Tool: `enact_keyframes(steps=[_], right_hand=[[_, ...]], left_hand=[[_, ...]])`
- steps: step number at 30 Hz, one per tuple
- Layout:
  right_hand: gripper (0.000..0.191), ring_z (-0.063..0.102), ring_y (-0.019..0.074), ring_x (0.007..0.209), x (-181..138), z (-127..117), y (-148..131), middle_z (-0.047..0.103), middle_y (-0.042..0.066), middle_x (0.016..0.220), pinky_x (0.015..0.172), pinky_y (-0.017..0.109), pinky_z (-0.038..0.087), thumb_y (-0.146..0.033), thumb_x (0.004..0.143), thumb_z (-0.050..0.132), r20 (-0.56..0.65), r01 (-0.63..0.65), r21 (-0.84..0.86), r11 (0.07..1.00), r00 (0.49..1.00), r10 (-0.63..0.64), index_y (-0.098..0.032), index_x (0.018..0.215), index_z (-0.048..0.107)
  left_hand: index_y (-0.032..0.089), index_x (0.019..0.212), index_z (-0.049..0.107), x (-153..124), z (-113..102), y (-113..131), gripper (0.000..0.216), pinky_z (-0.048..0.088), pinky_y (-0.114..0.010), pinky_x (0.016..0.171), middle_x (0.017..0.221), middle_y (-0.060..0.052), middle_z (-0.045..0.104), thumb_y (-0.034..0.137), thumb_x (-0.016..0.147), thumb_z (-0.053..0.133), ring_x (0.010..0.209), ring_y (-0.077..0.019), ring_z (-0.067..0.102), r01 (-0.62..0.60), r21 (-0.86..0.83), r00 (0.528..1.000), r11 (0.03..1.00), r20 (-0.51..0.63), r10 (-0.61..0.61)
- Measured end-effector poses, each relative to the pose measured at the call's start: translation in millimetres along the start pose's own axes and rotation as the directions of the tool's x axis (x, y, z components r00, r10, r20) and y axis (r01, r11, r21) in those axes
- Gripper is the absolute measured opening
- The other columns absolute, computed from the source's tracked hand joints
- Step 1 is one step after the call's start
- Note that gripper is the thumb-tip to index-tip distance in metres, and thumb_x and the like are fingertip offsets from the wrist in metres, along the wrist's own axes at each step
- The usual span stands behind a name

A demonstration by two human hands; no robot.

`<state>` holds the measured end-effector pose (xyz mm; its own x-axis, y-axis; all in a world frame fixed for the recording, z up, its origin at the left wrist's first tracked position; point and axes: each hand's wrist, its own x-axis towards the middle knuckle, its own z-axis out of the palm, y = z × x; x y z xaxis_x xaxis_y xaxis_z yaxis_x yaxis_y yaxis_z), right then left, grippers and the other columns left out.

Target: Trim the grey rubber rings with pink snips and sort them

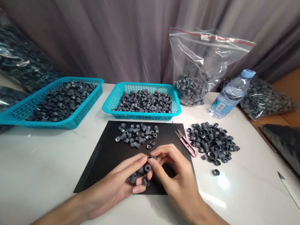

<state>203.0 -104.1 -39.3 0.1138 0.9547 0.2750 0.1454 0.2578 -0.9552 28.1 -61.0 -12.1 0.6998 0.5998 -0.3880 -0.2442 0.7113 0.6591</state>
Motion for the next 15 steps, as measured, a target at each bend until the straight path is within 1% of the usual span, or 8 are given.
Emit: enact_keyframes(steps=[3,5,7,9,10,12,14,15], right_hand=[[0.012,0.067,0.0152,0.081,0.3,3.0,1.0,0.066,0.003,0.096,0.072,0.028,0.055,-0.031,0.095,0.071,-0.023,-0.011,-0.006,1.0,1.0,0.011,-0.023,0.101,0.065],[0.013,0.066,0.0139,0.075,1.1,2.5,0.9,0.066,0.001,0.091,0.07,0.027,0.054,-0.033,0.096,0.07,-0.023,-0.049,0.018,0.999,0.998,0.05,-0.023,0.1,0.064],[0.013,0.065,0.013,0.072,1.6,0.1,-0.1,0.065,0.0,0.086,0.067,0.025,0.054,-0.034,0.098,0.067,-0.043,-0.077,0.042,0.996,0.996,0.079,-0.023,0.1,0.062],[0.011,0.065,0.0125,0.071,0.5,-3.0,-1.9,0.065,0.0,0.084,0.065,0.024,0.053,-0.034,0.099,0.065,-0.05,-0.051,0.027,0.998,0.997,0.053,-0.023,0.1,0.062],[0.01,0.064,0.0124,0.071,-0.8,-4.2,-2.8,0.066,0.0,0.084,0.065,0.024,0.053,-0.032,0.098,0.066,-0.025,-0.018,0.0,1.0,1.0,0.018,-0.023,0.1,0.063],[0.009,0.064,0.0127,0.072,-4.6,-4.8,-4.5,0.067,0.0,0.085,0.065,0.024,0.053,-0.028,0.096,0.069,0.079,0.062,-0.068,0.996,0.995,-0.056,-0.024,0.102,0.063],[0.01,0.063,0.0129,0.07,-8.6,-3.2,-5.6,0.068,0.001,0.087,0.065,0.025,0.053,-0.024,0.095,0.07,0.173,0.149,-0.131,0.98,0.977,-0.126,-0.023,0.103,0.064],[0.009,0.063,0.0131,0.07,-10.1,-1.8,-5.9,0.068,0.001,0.088,0.065,0.026,0.053,-0.022,0.096,0.069,0.2,0.188,-0.159,0.969,0.967,-0.155,-0.023,0.103,0.064]], left_hand=[[0.012,0.1,0.068,0.9,1.7,0.7,0.029,0.034,-0.021,0.063,0.086,-0.002,0.056,0.039,0.091,0.076,0.071,-0.0071,0.043,-0.009,-0.028,1.0,1.0,-0.002,0.009],[0.012,0.098,0.068,1.3,2.1,1.5,0.03,0.033,-0.02,0.062,0.085,-0.001,0.055,0.038,0.088,0.079,0.07,-0.0067,0.043,-0.011,-0.031,1.0,0.999,-0.012,0.011],[0.012,0.097,0.066,1.4,1.5,1.7,0.03,0.033,-0.02,0.062,0.085,0.0,0.055,0.037,0.087,0.081,0.069,-0.0062,0.042,-0.01,-0.03,0.999,1.0,-0.042,0.008],[0.013,0.095,0.066,1.3,0.3,1.5,0.029,0.034,-0.02,0.062,0.086,0.0,0.055,0.036,0.087,0.081,0.069,-0.006,0.041,-0.024,-0.03,0.996,0.999,-0.087,0.022],[0.014,0.095,0.065,1.3,-0.2,1.5,0.028,0.035,-0.02,0.064,0.086,0.0,0.055,0.036,0.088,0.08,0.069,-0.0062,0.041,-0.039,-0.028,0.993,0.999,-0.11,0.035],[0.014,0.094,0.065,1.2,-0.8,2.2,0.026,0.036,-0.02,0.066,0.087,0.0,0.055,0.035,0.089,0.079,0.07,-0.0066,0.041,-0.065,-0.013,0.988,0.998,-0.138,0.063],[0.015,0.096,0.066,1.3,-0.6,3.7,0.023,0.036,-0.02,0.067,0.087,0.001,0.054,0.034,0.09,0.077,0.07,-0.0073,0.04,-0.071,0.011,0.987,0.997,-0.146,0.072],[0.015,0.097,0.066,1.4,-0.4,4.5,0.022,0.036,-0.02,0.066,0.086,0.001,0.053,0.034,0.091,0.076,0.07,-0.0077,0.039,-0.069,0.028,0.987,0.997,-0.142,0.072]])
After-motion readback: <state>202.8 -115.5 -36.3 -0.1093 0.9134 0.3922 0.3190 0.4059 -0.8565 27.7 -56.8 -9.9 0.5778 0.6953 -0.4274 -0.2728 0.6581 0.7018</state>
